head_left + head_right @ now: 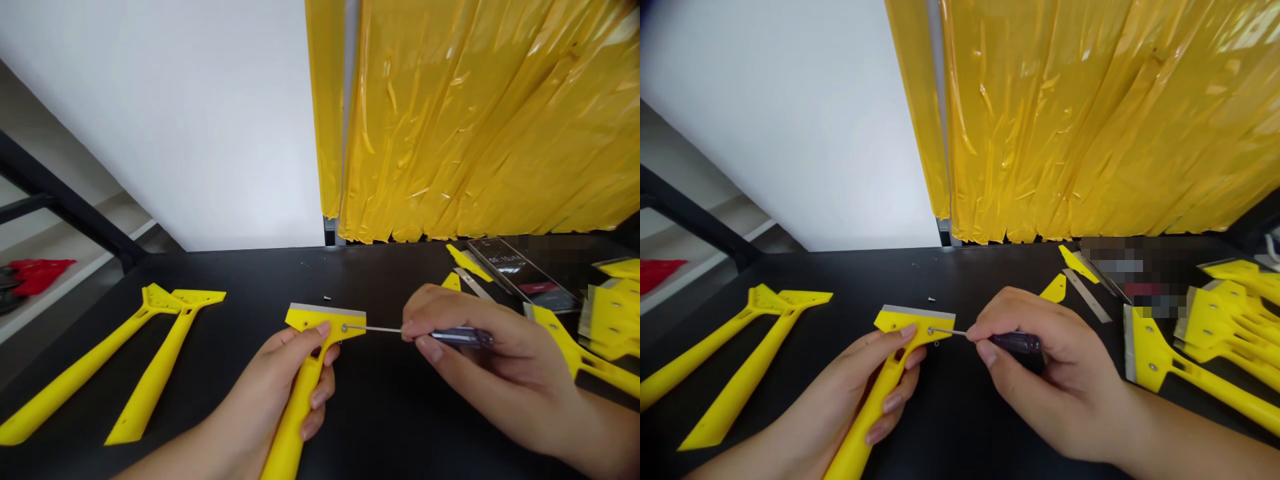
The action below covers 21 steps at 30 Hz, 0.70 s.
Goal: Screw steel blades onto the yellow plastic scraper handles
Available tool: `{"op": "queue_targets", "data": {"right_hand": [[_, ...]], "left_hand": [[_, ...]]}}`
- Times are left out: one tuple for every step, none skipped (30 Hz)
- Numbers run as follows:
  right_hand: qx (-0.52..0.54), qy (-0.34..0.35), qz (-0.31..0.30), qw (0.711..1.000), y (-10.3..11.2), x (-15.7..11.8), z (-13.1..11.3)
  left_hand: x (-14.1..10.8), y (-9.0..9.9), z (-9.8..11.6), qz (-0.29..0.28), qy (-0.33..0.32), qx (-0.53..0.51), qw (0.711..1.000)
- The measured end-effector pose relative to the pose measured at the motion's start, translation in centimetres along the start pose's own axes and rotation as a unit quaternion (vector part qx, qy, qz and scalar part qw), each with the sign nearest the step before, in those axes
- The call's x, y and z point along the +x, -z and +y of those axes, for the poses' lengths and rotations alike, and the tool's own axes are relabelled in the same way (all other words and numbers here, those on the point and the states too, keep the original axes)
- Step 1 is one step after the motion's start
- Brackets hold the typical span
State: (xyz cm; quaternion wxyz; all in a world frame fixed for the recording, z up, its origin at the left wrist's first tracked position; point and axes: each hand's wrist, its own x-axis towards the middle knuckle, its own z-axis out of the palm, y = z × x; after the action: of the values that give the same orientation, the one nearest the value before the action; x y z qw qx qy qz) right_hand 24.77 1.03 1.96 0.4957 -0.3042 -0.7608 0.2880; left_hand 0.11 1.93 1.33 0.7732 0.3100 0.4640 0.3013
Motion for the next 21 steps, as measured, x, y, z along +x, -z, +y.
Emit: {"op": "queue_targets", "data": {"right_hand": [[-0.004,0.008,-0.004,1.000,0.1,0.2,-0.1],[-0.010,0.016,-0.010,1.000,0.2,0.3,-0.3],[-0.018,0.022,-0.020,0.999,0.3,0.6,-0.4],[-0.029,0.028,-0.030,0.999,0.4,0.8,-0.7],[-0.041,0.033,-0.041,0.998,0.5,1.0,-0.9],[-0.053,0.037,-0.051,0.997,0.6,1.1,-1.2],[-0.065,0.037,-0.060,0.995,0.7,1.3,-1.4],[-0.074,0.034,-0.066,0.994,0.8,1.4,-1.7],[-0.081,0.027,-0.068,0.994,0.8,1.4,-1.9],[-0.085,0.017,-0.067,0.994,0.8,1.5,-2.0],[-0.089,0.006,-0.063,0.994,0.8,1.4,-2.2],[-0.094,-0.003,-0.056,0.994,0.8,1.4,-2.3],[-0.102,-0.008,-0.052,0.993,0.8,1.4,-2.3],[-0.114,-0.009,-0.051,0.992,0.8,1.3,-2.4],[-0.132,-0.004,-0.057,0.990,0.8,1.2,-2.4],[-0.152,0.006,-0.069,0.986,0.8,1.1,-2.4],[-0.170,0.021,-0.088,0.981,0.9,0.9,-2.4],[-0.186,0.038,-0.106,0.976,0.9,0.8,-2.5],[-0.198,0.060,-0.120,0.971,1.0,0.6,-2.5],[-0.211,0.083,-0.124,0.966,1.0,0.5,-2.6],[-0.225,0.103,-0.122,0.961,0.9,0.4,-2.6]], "left_hand": [[0.0,0.0,0.0,-0.001,-0.001,0.004,1.000],[0.0,0.1,-0.1,-0.002,-0.003,0.010,1.000],[0.0,0.1,-0.1,-0.003,-0.006,0.018,1.000],[0.1,0.1,-0.1,0.000,-0.009,0.027,1.000],[0.1,0.1,-0.2,0.002,-0.012,0.036,0.999],[0.2,0.1,-0.2,0.007,-0.016,0.044,0.999],[0.2,0.1,-0.2,0.014,-0.020,0.053,0.998],[0.2,0.0,-0.2,0.020,-0.022,0.061,0.998],[0.3,0.0,-0.2,0.025,-0.024,0.072,0.997],[0.2,0.0,-0.2,0.031,-0.026,0.083,0.996],[0.2,0.0,-0.3,0.036,-0.027,0.094,0.995],[0.2,0.1,-0.3,0.040,-0.028,0.104,0.993],[0.1,0.1,-0.4,0.042,-0.028,0.111,0.993],[0.1,0.2,-0.5,0.044,-0.027,0.117,0.992],[0.1,0.2,-0.6,0.043,-0.025,0.121,0.991],[0.0,0.2,-0.7,0.044,-0.022,0.126,0.991],[0.1,0.2,-0.7,0.048,-0.022,0.131,0.990],[0.1,0.1,-0.8,0.053,-0.023,0.138,0.989],[0.1,0.0,-0.8,0.056,-0.024,0.147,0.987],[0.2,0.0,-0.7,0.059,-0.028,0.159,0.985],[0.2,-0.1,-0.7,0.062,-0.033,0.173,0.982]]}}
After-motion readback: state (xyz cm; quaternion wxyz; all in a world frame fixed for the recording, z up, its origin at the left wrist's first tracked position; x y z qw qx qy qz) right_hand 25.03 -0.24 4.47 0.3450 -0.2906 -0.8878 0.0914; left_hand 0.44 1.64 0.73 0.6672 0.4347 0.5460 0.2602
